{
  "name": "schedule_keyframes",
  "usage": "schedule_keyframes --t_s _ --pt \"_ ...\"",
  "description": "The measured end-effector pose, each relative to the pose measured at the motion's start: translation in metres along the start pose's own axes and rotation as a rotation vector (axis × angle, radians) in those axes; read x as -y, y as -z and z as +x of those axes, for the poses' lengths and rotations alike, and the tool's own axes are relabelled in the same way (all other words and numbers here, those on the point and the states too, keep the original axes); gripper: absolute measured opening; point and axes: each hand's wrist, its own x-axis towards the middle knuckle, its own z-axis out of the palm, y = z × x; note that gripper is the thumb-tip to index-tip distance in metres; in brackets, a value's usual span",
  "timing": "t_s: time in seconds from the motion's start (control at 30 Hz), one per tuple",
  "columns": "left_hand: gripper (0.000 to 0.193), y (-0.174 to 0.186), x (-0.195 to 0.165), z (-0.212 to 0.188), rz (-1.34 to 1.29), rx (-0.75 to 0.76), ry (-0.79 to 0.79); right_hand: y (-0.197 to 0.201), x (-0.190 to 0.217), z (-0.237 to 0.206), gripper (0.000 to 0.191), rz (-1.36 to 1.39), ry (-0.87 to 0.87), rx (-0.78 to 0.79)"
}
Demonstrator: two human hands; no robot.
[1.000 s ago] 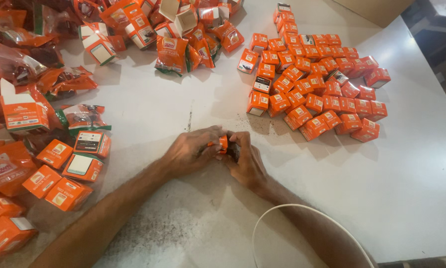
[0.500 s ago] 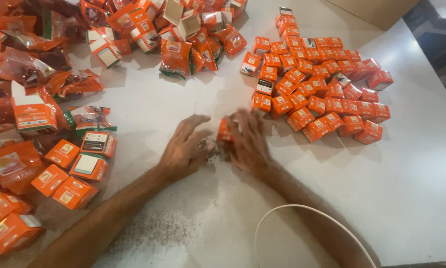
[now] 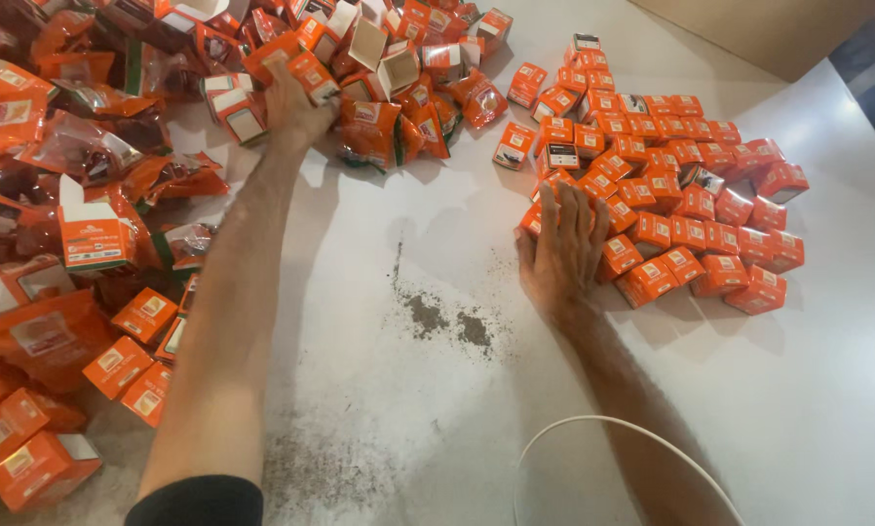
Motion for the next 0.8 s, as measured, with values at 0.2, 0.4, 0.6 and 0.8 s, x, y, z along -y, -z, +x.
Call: schedule_keyframes --t_s 0.2,0.4,0.6,0.8 --pt "0.053 -0.020 -0.022 -0.056 -0.753 -0.079 -0.355 0.005 0.020 -0.004 0.073 0.201 0.047 -0.028" --pt "0.053 -0.023 -0.106 -0.206 -0.098 0.164 -0.539 -0.008 0.071 -0.014 0.109 0.672 0.027 0.034" --pt "0.036 -0.039 -0.076 -0.150 -0.021 0.056 -0.528 -0.011 0.053 -0.020 0.077 1.164 -0.584 0.205" --pt "0.049 -0.086 -0.025 -0.110 0.466 0.349 -0.382 -0.021 0.041 -0.035 0.050 0.789 -0.182 0.248"
